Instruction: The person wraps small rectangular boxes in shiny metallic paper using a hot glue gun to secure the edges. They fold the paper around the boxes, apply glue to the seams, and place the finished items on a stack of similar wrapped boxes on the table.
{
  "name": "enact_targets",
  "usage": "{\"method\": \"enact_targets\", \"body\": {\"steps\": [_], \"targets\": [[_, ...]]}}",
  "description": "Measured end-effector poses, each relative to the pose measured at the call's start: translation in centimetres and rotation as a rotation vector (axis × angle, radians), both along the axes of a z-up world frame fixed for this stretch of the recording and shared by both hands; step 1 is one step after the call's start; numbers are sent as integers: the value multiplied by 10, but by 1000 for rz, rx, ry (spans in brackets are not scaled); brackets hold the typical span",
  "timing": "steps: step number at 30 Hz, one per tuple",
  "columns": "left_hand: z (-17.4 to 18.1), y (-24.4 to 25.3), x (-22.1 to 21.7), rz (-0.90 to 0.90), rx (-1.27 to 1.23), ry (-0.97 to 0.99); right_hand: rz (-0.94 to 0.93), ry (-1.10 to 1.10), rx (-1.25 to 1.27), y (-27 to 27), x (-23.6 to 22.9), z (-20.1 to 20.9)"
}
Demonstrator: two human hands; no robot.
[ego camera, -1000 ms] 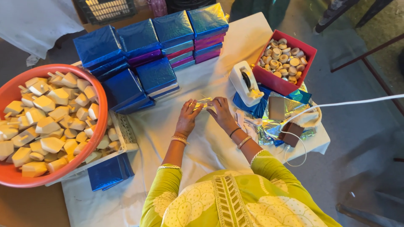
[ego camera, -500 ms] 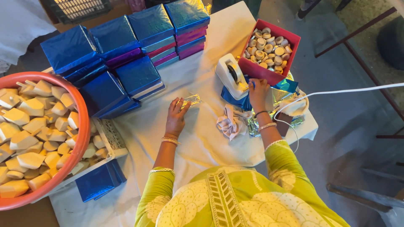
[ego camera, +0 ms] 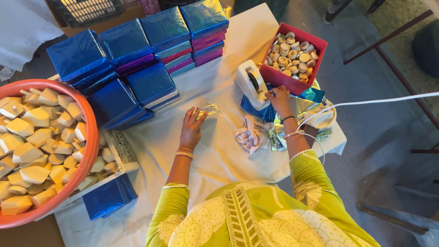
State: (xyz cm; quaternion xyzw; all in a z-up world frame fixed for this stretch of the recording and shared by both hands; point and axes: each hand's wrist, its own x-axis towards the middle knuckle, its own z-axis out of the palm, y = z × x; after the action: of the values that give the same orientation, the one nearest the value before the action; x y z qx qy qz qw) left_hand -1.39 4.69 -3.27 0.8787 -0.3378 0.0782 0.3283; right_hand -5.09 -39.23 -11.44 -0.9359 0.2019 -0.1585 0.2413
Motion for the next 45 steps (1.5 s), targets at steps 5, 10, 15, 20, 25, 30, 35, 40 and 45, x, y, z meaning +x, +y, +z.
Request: {"method": "enact_targets", "body": {"steps": [5,10,15,20,25,30,35,40,45], "targets": [[-2,1,0,-3,0,-6,42,-81,103,-1,0,9],[-2,0,2,-5,-7,-13,71,-127,567,3,-10,2],[2,-1,1,0,2,0,80,-265,698,7,-23,1],[0,0,0,-1,-6,-4,14,-200,856,-4,-34,-36],[2,0,1,-1,-18,-6,-9,-234,1127,1,-42,-56],[1,-1,0,0,-24,-5,-29,-336,1247,20,-45,-49],[3,-3,1,-3,-27,-15,8,-372,1223,16,-53,-81],[-5,-1,2,17,-30,-29,-177,-137,1123,49,-82,-85],[4,-2,0,12,-54,-18,103,-321,397,93,-79,-29]]}}
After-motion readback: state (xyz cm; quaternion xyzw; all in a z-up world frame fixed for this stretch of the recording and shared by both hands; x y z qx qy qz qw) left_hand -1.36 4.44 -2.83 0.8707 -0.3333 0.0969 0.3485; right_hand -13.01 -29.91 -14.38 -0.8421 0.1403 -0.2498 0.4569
